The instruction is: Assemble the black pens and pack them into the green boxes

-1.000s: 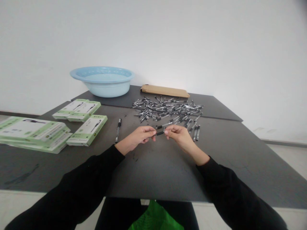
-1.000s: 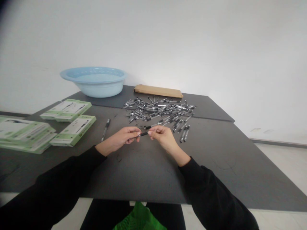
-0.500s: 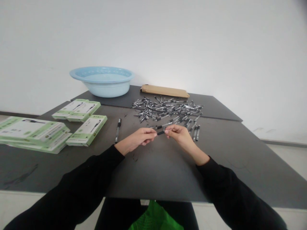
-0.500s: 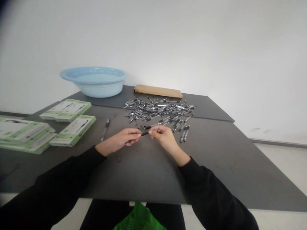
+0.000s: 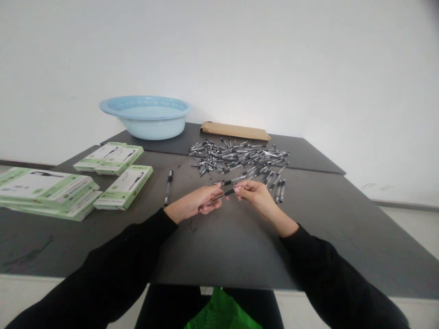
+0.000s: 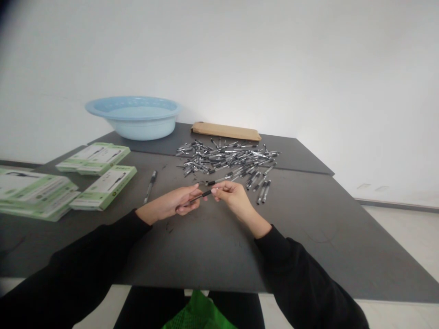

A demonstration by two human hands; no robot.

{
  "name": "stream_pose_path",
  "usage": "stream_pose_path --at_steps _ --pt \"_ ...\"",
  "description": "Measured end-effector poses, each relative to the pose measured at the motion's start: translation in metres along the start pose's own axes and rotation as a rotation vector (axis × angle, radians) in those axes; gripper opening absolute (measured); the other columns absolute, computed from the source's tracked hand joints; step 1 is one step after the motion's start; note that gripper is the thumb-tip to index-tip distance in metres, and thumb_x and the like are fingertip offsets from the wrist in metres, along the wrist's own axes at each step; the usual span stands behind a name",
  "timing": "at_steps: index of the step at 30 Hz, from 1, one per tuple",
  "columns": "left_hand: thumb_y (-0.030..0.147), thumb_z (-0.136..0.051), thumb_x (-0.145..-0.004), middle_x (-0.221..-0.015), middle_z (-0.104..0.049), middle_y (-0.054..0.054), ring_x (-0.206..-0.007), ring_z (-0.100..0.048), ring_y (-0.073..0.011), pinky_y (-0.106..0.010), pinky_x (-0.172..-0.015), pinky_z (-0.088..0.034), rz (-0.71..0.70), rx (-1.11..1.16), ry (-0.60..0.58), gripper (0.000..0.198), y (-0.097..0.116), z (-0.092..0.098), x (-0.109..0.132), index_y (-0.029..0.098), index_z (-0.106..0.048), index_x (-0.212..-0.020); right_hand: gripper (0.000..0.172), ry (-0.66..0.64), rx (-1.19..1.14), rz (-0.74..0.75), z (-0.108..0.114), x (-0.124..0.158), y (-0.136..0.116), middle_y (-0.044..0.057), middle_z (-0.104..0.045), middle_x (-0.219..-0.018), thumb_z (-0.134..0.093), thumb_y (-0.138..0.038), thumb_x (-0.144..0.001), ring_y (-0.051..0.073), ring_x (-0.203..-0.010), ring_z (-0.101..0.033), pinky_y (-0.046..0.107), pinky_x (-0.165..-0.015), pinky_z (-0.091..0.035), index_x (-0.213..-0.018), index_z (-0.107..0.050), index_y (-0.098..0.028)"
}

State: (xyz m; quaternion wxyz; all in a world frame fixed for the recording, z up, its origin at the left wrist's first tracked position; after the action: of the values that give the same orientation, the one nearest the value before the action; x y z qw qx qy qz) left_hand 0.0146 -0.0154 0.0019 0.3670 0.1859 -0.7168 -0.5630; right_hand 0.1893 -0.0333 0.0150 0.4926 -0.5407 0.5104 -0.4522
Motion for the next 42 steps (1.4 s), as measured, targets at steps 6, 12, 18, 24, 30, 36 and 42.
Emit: stream_pose_path --at_steps 6,12,18,24,30,36,42 --pt "0.057 -0.063 -0.078 -0.060 -0.049 0.003 -0.041 -0.026 -0.0042 -0.024 -0.042 -0.013 -0.128 -0.116 0.062 0.047 0.004 0.001 0.002 0.011 -0.067 -0.089 0.036 0.049 0.066 0.064 0.002 0.000 -0.001 0.001 -0.066 -0.061 -0.086 -0.047 -0.059 0.013 -0.059 -0.056 0.027 -0.060 -0.043 -0.072 -0.070 -0.017" --pt "0.054 -0.062 -0.078 -0.052 -0.047 0.003 -0.044 -0.029 -0.0059 -0.024 -0.046 -0.017 -0.238 -0.296 0.203 0.044 0.009 0.009 0.000 0.013 -0.063 -0.063 0.037 0.079 0.108 0.074 0.002 -0.003 0.002 0.001 -0.066 -0.062 -0.084 -0.048 -0.060 0.013 -0.060 -0.056 0.027 -0.062 -0.043 -0.073 -0.068 -0.016" --pt "0.044 -0.065 -0.077 -0.066 -0.053 0.001 -0.044 -0.029 -0.0045 -0.022 -0.043 -0.016 -0.211 -0.137 0.324 0.032 0.010 0.030 0.000 0.013 -0.065 -0.083 0.047 0.165 0.314 0.178 0.030 -0.023 0.002 0.003 -0.068 -0.082 -0.077 -0.045 -0.069 0.015 -0.069 -0.058 0.029 -0.067 -0.045 -0.104 -0.066 -0.017" --pt "0.043 -0.061 -0.081 -0.061 -0.048 0.002 -0.043 -0.027 -0.0043 -0.021 -0.042 -0.016 -0.245 -0.175 0.414 0.030 0.016 0.035 0.006 0.014 -0.062 -0.075 0.028 0.263 1.166 0.263 0.030 -0.042 0.001 0.012 -0.065 -0.093 -0.055 -0.034 -0.088 0.023 -0.091 -0.058 0.034 -0.085 -0.043 -0.086 -0.077 -0.016" --pt "0.042 -0.058 -0.081 -0.061 -0.049 0.002 -0.043 -0.029 -0.0057 -0.022 -0.043 -0.017 -0.257 -0.248 0.419 0.029 0.014 0.033 0.003 0.014 -0.063 -0.076 0.034 0.216 1.447 0.131 0.005 -0.044 0.005 0.014 -0.066 -0.099 -0.055 -0.042 -0.089 0.028 -0.102 -0.057 0.039 -0.091 -0.037 -0.086 -0.078 -0.018" --pt "0.044 -0.057 -0.081 -0.062 -0.052 0.001 -0.046 -0.034 -0.0072 -0.022 -0.044 -0.022 -0.275 -0.321 0.410 0.031 0.010 0.034 -0.002 0.015 -0.064 -0.075 0.030 0.211 1.480 0.103 -0.001 -0.047 0.010 0.015 -0.065 -0.102 -0.056 -0.039 -0.086 0.029 -0.103 -0.056 0.041 -0.092 -0.034 -0.086 -0.077 -0.017" --pt "0.046 -0.057 -0.080 -0.062 -0.053 0.001 -0.047 -0.035 -0.0077 -0.021 -0.045 -0.022 -0.276 -0.329 0.425 0.033 0.008 0.037 -0.004 0.014 -0.066 -0.078 0.021 0.226 1.368 0.169 0.000 -0.048 0.009 0.012 -0.067 -0.102 -0.057 -0.029 -0.085 0.028 -0.103 -0.057 0.042 -0.092 -0.033 -0.085 -0.073 -0.017"
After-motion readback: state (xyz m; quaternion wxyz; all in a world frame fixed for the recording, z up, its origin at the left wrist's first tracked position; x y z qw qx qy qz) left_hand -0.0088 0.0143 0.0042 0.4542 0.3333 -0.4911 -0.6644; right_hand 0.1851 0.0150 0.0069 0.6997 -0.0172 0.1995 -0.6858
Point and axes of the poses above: each hand's wrist, its own x-axis away from the middle knuckle, its own z-axis out of the back of the hand, y = z × x, the point moved 4 cm from there along -x, towards the middle knuckle
